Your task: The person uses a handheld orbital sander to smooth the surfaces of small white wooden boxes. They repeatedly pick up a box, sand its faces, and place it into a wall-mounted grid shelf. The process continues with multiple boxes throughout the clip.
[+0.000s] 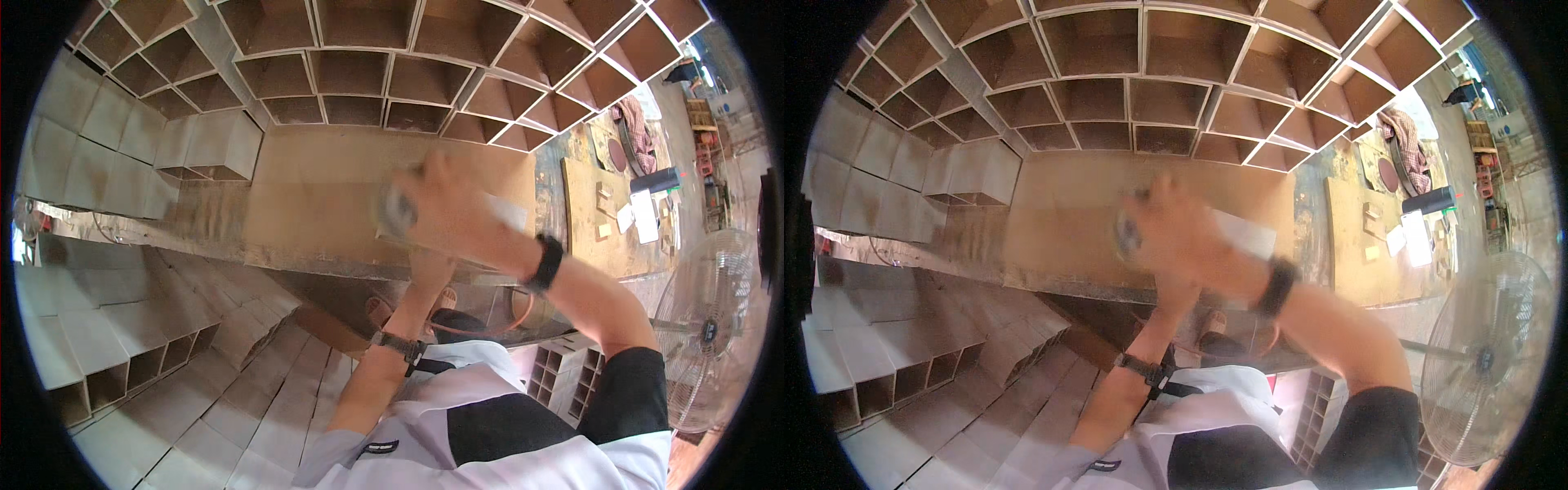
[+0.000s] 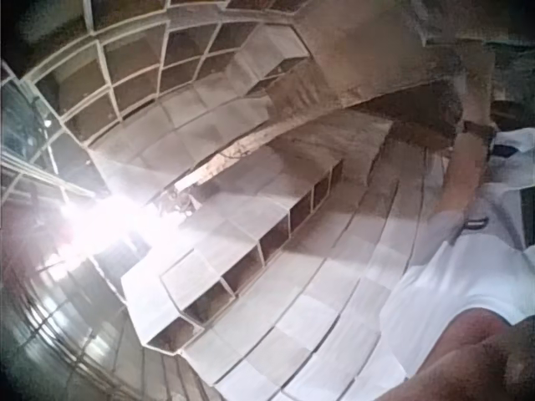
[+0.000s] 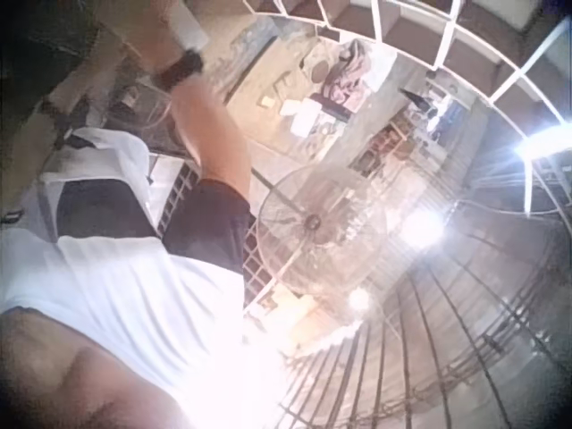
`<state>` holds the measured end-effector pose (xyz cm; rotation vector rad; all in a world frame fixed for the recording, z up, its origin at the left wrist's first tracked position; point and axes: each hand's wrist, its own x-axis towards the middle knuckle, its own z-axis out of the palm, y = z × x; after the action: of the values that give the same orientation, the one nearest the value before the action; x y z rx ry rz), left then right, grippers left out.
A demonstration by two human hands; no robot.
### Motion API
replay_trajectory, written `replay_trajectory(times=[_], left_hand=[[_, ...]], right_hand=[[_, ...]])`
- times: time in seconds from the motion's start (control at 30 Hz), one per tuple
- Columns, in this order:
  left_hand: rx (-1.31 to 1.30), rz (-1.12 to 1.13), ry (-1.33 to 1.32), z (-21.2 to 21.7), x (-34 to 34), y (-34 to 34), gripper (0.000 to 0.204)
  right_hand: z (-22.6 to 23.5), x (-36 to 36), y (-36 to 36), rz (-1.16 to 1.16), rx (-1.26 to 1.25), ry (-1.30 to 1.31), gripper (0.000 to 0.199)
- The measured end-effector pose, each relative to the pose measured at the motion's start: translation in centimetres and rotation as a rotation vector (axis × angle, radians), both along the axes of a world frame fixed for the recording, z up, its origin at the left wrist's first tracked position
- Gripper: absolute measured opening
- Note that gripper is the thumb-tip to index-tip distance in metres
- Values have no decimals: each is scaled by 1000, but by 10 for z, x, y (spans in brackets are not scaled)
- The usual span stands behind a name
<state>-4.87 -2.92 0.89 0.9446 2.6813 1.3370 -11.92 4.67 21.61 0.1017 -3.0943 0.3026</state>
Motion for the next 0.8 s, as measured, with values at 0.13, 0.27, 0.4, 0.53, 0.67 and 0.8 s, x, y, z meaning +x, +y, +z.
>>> replay_trajectory(times=[0.13, 0.27, 0.4, 0.53, 0.67, 0.8], left_hand=[[99, 23, -81, 3, -2, 5, 46], [60, 21, 224, -3, -9, 7, 40], [385, 390, 42, -33, 3, 53, 39], [58, -25, 103, 0, -8, 3, 50], [445, 48, -165, 17, -4, 3, 51], [70, -30, 7, 15, -6, -2, 45]], right_hand=[[1, -5, 1, -47, -19, 14, 45], [-9, -4, 0, -23, 55, -28, 44], [-15, 6, -23, 65, 111, 134, 40], [10, 6, 32, -141, -46, 6, 40], [6, 81, 40, -102, -88, 60, 48], [11, 78, 87, -378, -152, 37, 59]])
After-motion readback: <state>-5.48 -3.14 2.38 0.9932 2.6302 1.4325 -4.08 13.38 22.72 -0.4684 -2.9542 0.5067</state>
